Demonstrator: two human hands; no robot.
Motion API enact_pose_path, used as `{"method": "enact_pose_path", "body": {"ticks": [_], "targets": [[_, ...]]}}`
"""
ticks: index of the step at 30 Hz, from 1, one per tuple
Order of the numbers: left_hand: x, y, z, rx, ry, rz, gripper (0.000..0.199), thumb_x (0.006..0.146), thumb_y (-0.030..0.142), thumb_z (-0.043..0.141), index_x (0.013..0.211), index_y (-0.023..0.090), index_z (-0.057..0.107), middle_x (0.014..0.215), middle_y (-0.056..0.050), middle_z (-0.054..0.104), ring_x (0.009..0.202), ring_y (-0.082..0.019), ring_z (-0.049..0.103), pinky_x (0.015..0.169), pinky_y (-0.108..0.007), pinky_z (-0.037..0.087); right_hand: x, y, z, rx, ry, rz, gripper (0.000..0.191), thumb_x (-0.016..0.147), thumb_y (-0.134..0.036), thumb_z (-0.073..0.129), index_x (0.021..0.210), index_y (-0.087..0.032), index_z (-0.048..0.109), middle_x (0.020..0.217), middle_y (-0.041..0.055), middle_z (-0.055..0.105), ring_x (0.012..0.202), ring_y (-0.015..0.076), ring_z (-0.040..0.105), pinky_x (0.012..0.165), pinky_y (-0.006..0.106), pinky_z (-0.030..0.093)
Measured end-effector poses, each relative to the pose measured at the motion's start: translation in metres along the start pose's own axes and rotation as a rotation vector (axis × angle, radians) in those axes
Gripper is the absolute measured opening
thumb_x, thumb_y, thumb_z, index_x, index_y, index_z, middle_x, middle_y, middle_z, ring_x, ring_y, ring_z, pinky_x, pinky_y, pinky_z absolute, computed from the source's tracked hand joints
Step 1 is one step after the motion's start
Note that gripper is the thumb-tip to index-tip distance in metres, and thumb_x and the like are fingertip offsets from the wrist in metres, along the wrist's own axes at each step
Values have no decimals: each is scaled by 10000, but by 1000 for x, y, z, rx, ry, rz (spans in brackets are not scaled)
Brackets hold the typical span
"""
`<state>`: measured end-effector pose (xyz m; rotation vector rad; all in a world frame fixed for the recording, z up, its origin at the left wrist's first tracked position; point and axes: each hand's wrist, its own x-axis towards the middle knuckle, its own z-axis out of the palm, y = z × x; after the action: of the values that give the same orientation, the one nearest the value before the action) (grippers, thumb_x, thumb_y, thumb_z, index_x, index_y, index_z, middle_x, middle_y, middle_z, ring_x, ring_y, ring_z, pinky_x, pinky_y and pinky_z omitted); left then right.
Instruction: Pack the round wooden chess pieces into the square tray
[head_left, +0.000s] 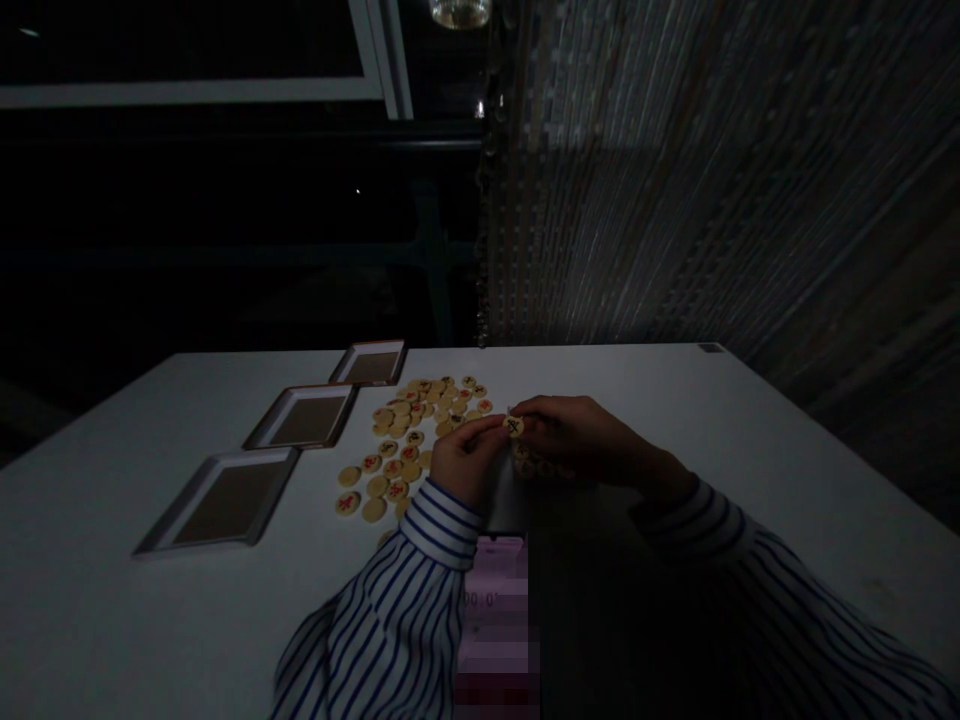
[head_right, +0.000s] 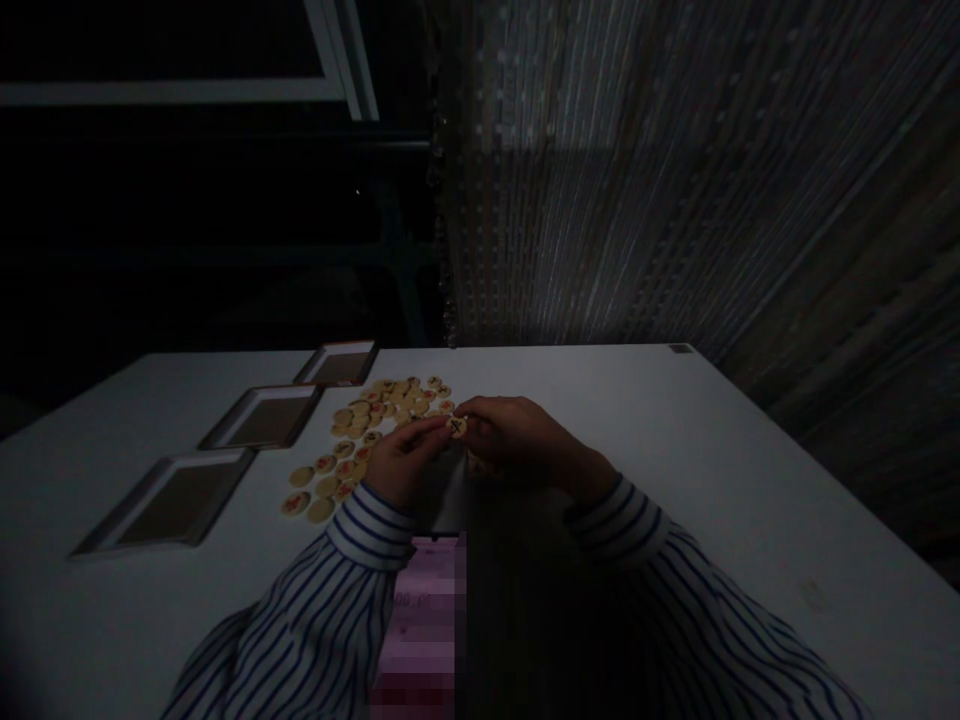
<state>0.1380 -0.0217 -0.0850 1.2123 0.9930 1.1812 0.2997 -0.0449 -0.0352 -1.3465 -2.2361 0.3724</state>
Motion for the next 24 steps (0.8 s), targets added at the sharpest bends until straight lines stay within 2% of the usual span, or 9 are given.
{"method": "enact_pose_path", "body": {"ticks": [6, 11, 15, 24], "targets": [[-2, 2, 0, 37, 1, 51, 227, 616, 273, 676, 815, 168, 701, 825, -48, 705, 818, -175, 629, 794, -301, 479, 1, 3, 3, -202, 61, -111, 283, 799, -339, 508, 1019, -177, 584, 943, 77, 636, 866, 188, 570, 752, 316, 424], [0, 1, -1, 45, -15, 70, 230, 624, 269, 671, 830, 172, 702, 858, -48, 704, 852, -185, 627, 824, -315, 473, 3, 4, 2, -279, 3, -137, 312, 806, -345, 502, 1081, -211, 564, 983, 70, 635, 923, 195, 557, 776, 332, 404], [0, 1, -1, 80, -30, 79, 251, 638, 285, 658, 851, 157, 694, 860, -52, 704, 848, -180, 629, 822, -312, 477, 3, 6, 0, -319, -9, -129, 310, 816, -354, 486, 1069, -193, 563, 986, 70, 633, 921, 194, 554, 779, 333, 393], [-1, -11, -1, 405, -64, 160, 262, 701, 296, 597, 903, 147, 670, 818, -61, 700, 764, -163, 636, 723, -286, 510, -2, 13, -6, -377, 15, -72, 302, 825, -374, 466, 1044, -189, 562, 978, 63, 638, 903, 192, 562, 768, 323, 386]]}}
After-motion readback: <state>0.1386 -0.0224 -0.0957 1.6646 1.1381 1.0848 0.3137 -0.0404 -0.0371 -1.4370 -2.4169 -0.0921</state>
